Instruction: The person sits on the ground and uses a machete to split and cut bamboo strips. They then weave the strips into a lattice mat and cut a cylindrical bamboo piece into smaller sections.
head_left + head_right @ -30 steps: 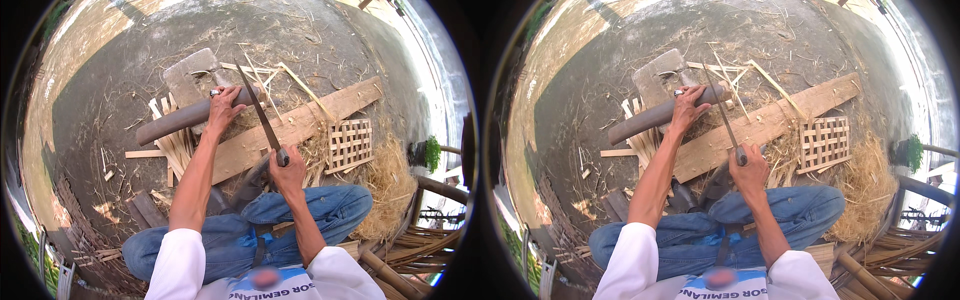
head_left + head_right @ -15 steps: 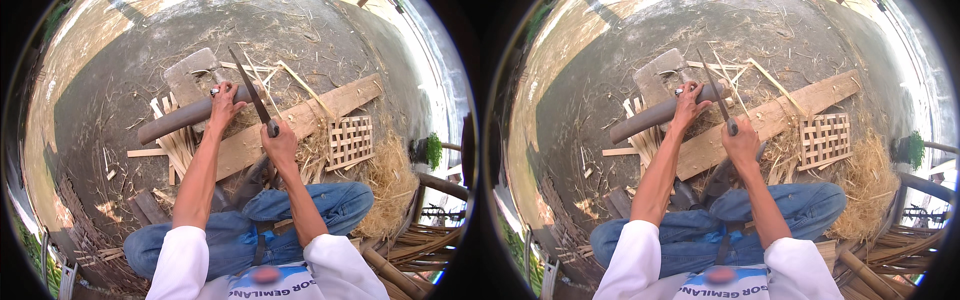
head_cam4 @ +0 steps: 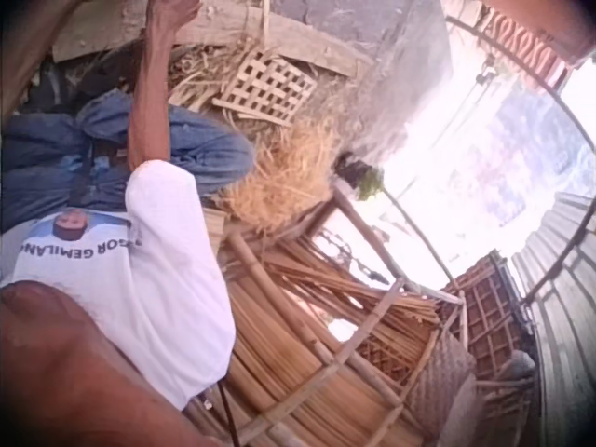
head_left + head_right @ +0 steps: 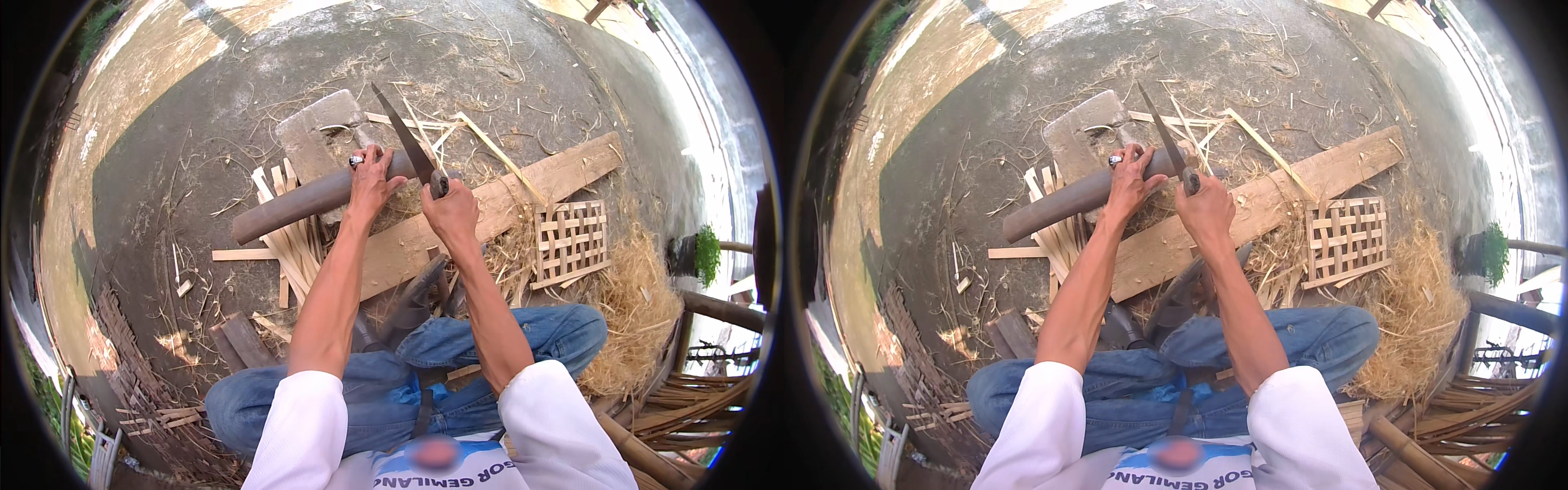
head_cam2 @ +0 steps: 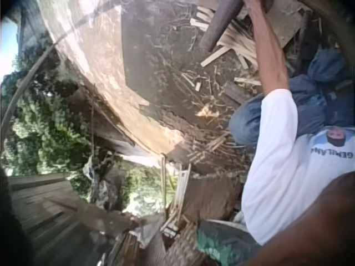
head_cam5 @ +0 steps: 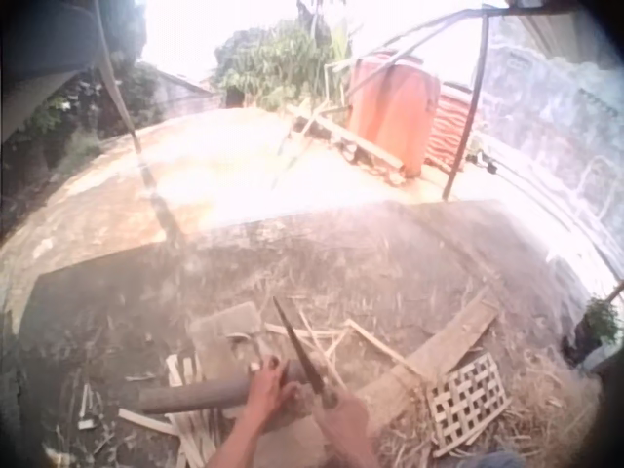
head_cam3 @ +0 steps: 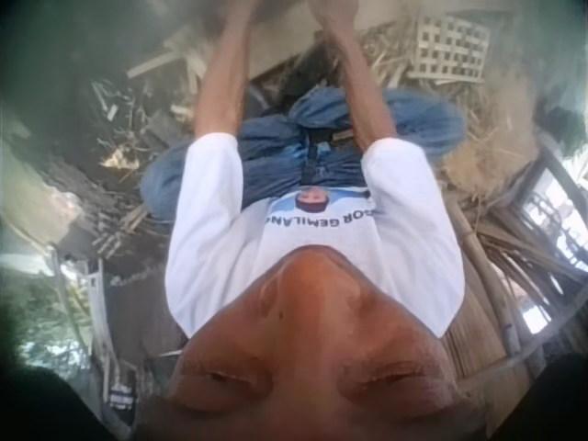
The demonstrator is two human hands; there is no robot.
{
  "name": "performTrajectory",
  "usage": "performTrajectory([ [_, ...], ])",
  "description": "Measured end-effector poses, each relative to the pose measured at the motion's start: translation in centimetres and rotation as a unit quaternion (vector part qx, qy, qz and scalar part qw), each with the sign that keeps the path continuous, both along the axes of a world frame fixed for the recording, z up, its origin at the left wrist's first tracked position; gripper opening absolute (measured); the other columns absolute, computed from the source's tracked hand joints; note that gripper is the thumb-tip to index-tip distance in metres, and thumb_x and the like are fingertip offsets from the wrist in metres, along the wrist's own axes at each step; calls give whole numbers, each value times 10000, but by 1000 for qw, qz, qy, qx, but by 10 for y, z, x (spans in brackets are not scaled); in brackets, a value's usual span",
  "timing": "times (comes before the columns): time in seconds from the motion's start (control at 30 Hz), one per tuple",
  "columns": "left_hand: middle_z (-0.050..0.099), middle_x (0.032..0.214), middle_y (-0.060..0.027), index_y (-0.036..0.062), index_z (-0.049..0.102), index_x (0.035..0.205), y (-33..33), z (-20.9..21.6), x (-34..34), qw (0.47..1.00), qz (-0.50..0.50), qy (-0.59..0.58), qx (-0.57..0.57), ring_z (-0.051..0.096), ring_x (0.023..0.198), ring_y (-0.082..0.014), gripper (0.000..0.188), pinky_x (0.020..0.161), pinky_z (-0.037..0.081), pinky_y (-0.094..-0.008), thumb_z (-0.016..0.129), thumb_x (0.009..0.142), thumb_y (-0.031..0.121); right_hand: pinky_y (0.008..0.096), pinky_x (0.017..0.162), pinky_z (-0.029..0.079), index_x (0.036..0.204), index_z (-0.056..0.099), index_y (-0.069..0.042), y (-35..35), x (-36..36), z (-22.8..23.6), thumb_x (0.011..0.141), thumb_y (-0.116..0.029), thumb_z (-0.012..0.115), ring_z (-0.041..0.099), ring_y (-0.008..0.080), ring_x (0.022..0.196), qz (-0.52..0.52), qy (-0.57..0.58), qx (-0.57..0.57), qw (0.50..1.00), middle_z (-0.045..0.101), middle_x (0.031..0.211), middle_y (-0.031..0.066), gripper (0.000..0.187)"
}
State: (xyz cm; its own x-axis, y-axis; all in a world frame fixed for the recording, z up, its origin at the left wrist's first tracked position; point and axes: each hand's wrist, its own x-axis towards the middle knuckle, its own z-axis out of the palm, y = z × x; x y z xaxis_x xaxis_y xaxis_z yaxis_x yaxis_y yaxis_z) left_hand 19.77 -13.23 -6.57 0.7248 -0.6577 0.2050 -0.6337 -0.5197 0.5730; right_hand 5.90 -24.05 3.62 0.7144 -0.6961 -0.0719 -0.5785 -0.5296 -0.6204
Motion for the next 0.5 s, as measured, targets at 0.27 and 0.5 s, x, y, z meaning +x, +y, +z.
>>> performTrajectory([
  [0.27, 532, 1320, -138, 81, 612, 1329, 13, 4, 0, 999, 3, 34, 17, 469, 1233, -394, 677, 1019, 386, -543, 857, 740, 310, 519, 673, 494, 904, 686, -79, 34, -103, 10, 859, -254, 702, 646, 429, 776, -2, -2, 12, 1000, 605, 802, 176, 182],
  [0.5, 542, 1287, -116, 70, 612, 1311, 3, 4, 2, 1000, 7, 27, -13, 479, 1218, -387, 674, 1010, 380, -540, 863, 730, 298, 511, 688, 507, 919, 694, -82, 10, -47, 3, 855, -256, 705, 644, 432, 770, 24, 18, -52, 998, 614, 827, 174, 186],
])
